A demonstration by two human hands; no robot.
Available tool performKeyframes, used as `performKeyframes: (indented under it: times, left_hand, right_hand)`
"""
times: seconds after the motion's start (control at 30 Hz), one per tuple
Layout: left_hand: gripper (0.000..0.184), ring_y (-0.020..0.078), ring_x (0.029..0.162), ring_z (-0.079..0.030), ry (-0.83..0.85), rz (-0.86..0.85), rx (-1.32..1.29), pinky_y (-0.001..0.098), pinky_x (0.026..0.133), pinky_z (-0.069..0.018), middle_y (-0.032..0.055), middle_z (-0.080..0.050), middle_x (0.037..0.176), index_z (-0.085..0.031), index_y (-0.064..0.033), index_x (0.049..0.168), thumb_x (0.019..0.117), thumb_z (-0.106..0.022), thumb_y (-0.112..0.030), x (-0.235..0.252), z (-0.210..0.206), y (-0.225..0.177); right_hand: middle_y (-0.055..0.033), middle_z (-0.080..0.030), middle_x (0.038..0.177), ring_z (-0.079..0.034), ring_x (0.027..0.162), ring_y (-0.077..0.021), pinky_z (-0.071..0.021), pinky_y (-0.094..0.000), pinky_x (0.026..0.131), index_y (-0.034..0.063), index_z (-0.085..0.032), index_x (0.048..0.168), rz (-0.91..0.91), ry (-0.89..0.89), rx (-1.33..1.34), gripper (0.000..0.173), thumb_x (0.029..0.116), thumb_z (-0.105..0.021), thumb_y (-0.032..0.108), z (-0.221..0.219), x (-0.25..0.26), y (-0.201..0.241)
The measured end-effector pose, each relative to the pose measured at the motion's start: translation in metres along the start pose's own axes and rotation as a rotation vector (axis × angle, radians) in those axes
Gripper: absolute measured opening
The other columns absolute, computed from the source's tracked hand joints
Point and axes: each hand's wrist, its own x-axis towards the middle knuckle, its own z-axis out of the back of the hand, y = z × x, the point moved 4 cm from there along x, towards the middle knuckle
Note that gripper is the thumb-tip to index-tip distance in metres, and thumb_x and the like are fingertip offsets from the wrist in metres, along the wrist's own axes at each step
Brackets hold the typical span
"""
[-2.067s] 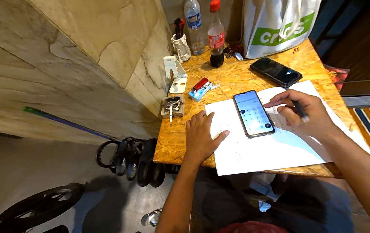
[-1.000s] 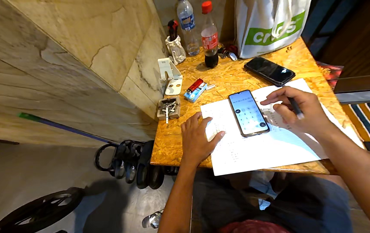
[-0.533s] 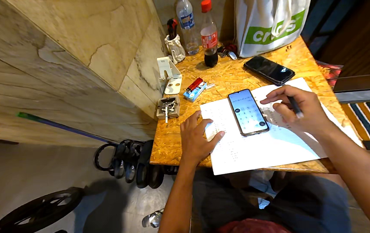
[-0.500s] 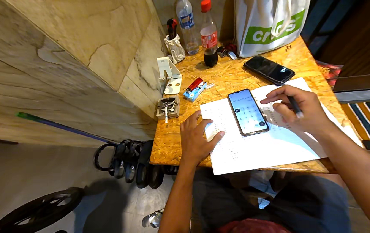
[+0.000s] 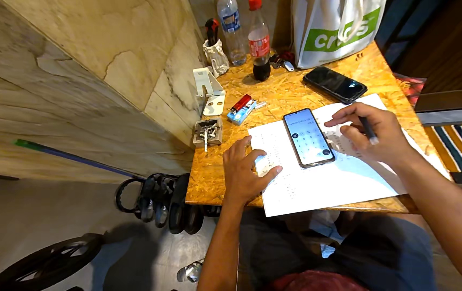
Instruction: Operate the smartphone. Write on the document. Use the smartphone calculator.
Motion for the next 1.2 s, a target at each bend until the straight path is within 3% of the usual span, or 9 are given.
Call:
performKeyframes:
  times: [0.43, 1.2]
  left_hand:
    - [0.056, 0.0210, 0.145, -0.039, -0.040, -0.061, -0.019, 0.0524, 0.117, -0.0298, -0.0021, -0.049, 0.154, -0.077, -0.0320, 0.096, 0.0712, -0.069, -0.082, -0.0013, 0.0021, -0.0013]
    - [0.059, 0.0198, 0.145, -0.040, -0.012, -0.064, -0.006, 0.0512, 0.117, -0.0306, -0.0017, -0.050, 0.153, -0.077, -0.0306, 0.097, 0.0710, -0.068, -0.083, -0.0003, 0.0020, -0.0026]
  right_hand:
    - [-0.0004, -0.075, 0.109, -0.062, 0.064, -0.0075, -0.0487, -0.0261, 0.049, 0.0119, -0.063, 0.119, 0.013, 0.002, -0.023, 0.029, 0.0928, -0.052, 0.014, 0.0002, -0.0004, 0.0001]
    - [-0.0002, -0.075, 0.109, -0.061, 0.065, -0.0067, -0.0478, -0.0254, 0.051, 0.0122, -0.064, 0.118, 0.008, -0.004, -0.033, 0.029, 0.0914, -0.052, 0.014, 0.0003, 0.0000, 0.0001]
